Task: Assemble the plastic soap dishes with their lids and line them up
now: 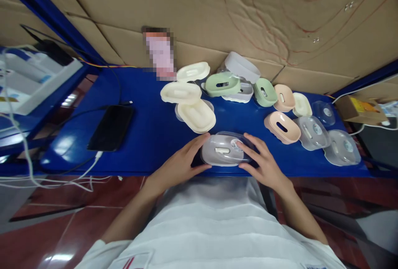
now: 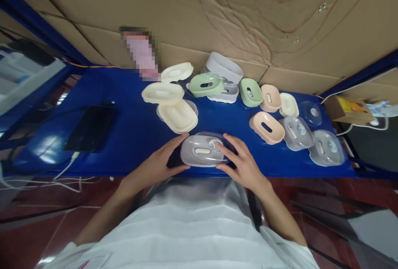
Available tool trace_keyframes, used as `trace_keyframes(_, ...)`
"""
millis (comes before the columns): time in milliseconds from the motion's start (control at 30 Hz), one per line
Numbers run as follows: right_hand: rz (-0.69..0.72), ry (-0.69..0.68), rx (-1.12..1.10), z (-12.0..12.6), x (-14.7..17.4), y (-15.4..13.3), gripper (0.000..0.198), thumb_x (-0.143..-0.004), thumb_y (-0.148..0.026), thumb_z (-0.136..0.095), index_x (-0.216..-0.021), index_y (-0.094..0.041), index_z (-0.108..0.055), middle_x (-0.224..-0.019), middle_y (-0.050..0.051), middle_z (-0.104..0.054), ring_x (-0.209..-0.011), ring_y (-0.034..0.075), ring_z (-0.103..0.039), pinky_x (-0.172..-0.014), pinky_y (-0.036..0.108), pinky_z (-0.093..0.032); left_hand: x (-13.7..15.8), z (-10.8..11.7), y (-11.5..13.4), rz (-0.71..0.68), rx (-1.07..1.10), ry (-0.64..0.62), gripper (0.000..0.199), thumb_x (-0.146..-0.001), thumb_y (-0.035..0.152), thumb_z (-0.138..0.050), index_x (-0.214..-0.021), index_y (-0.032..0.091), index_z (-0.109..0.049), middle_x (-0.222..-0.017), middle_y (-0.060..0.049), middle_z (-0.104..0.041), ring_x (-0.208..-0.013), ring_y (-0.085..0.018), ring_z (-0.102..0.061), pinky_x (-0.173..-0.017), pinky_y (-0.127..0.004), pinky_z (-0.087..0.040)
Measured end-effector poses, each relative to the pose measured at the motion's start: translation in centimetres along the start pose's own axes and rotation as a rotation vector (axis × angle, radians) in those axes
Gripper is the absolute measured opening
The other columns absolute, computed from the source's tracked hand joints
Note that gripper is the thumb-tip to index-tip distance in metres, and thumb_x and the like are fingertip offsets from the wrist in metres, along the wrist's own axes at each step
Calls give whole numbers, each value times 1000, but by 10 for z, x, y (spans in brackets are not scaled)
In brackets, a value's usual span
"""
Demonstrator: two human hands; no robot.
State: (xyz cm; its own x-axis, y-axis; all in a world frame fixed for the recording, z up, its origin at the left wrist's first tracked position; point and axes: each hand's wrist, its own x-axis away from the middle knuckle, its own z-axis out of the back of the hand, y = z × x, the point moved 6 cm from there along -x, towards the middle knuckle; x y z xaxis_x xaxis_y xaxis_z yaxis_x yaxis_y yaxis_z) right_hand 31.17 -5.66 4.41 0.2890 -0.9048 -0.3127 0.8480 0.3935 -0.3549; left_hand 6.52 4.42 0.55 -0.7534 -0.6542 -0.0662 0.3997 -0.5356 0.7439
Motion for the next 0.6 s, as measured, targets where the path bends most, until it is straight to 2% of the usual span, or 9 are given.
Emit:
trace_keyframes(167,73,-29,35,-12,-10,-9,75,-104,-44,-68,-171,-38,-34,-168,12,-48,-154,36,-46,-122,61,-49,1,1,2,-49,-14,21,85,-101,47,-73,-171,37,-27,-175,-8,-40,-159,-30,-46,-132,-49,-42)
trace_keyframes(433,110,-13,169,-23,-9,-17,73,-103,-47,-68,-169,-34,-40,-168,15,-48,-157,39,-43,-120,62,-50,2,1,2,-85,-22,57,67,-101,46,-73,-160,33,-44,-172,-10,-44,-154,-29,-52,-126,-48,-49)
trace_keyframes(600,110,-7,207,-33,-4,-18,78,-105,-44,-67,-173,-32,-31,-172,16,-43,-163,39,-35,-120,60,-50,1,0,2,-90,-44,50,66,-102,47,-72,-159,32,-43,-171,-12,-44,-153,-30,-54,-123,-49,-52)
